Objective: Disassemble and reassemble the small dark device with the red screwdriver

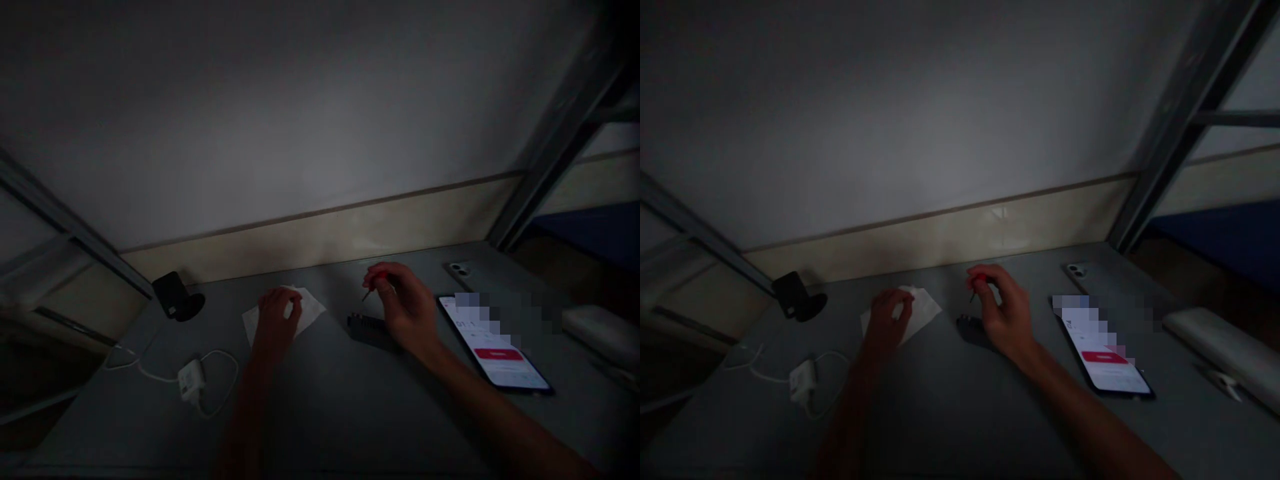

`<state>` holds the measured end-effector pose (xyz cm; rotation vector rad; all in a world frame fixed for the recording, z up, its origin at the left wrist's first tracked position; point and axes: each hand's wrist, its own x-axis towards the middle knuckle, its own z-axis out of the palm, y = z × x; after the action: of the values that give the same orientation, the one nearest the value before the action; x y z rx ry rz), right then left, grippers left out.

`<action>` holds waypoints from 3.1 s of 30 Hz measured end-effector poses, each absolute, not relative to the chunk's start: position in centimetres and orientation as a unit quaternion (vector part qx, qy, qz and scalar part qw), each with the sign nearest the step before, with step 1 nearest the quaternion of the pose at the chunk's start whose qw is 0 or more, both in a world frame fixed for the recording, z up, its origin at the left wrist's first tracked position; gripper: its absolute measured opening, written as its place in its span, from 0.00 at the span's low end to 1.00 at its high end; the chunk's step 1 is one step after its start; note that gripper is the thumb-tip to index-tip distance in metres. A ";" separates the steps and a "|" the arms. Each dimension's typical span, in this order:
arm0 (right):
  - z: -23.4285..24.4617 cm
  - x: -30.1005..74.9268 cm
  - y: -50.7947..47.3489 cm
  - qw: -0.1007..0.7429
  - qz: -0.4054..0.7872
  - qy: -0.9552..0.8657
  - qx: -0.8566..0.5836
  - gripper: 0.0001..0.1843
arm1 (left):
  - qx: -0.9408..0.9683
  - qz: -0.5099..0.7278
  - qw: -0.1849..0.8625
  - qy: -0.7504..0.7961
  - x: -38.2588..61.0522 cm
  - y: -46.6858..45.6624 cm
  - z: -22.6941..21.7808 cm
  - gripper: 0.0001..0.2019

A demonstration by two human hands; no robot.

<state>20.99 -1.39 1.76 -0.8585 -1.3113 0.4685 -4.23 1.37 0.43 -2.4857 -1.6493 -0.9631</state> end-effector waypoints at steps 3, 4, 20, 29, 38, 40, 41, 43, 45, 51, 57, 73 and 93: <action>1.7 21.2 -1.4 0.716 0.181 -0.560 -0.376 0.06 | -0.775 -0.233 0.030 -0.586 -8.5 1.6 -0.8 0.09; 1.7 21.3 -1.4 0.724 0.174 -0.551 -0.376 0.06 | -0.768 -0.223 0.038 -0.599 -9.3 1.5 -1.3 0.08; 1.5 24.2 -4.5 0.759 0.248 -0.433 -0.418 0.12 | -0.762 -0.312 0.037 -0.567 -7.9 -2.8 -2.5 0.12; -5.3 23.2 -7.7 0.604 0.293 -0.463 -0.579 0.28 | -0.737 -0.367 -0.300 -0.482 2.7 -4.4 -3.5 0.21; -6.3 21.5 -9.8 0.535 0.339 -0.516 -0.577 0.26 | -0.682 -0.382 -0.303 -0.545 1.4 -6.9 -5.4 0.15; -6.1 21.4 -9.9 0.530 0.330 -0.518 -0.585 0.29 | -0.686 -0.386 -0.276 -0.552 1.6 -7.5 -5.3 0.17; -6.1 21.4 -9.9 0.531 0.322 -0.519 -0.587 0.30 | -0.693 -0.385 -0.263 -0.549 1.7 -7.6 -5.1 0.18; -6.4 21.6 -9.8 0.533 0.307 -0.530 -0.583 0.28 | -0.716 -0.375 -0.236 -0.539 1.9 -7.9 -4.7 0.18; -6.7 21.8 -9.8 0.533 0.296 -0.545 -0.576 0.27 | -0.742 -0.355 -0.215 -0.526 1.9 -8.1 -4.1 0.19; -7.0 23.3 -10.3 0.552 0.360 -0.519 -0.544 0.26 | -0.807 -0.273 -0.202 -0.482 1.4 -9.0 -2.6 0.35; -6.9 24.5 -10.8 0.596 0.436 -0.427 -0.521 0.29 | -0.808 -0.260 -0.184 -0.496 1.8 -9.2 -3.0 0.33; -5.4 23.8 -11.5 0.603 0.439 -0.381 -0.547 0.26 | -0.753 -0.337 -0.215 -0.522 1.8 -11.5 -2.4 0.13; -4.5 23.7 -12.1 0.644 0.432 -0.426 -0.467 0.17 | -0.722 -0.382 -0.198 -0.542 1.3 -10.8 -4.0 0.21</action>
<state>23.65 -12.07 -4.53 -1.0638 -0.9691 0.9832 1.30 -10.82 -3.95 -2.6090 -1.9563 -1.3794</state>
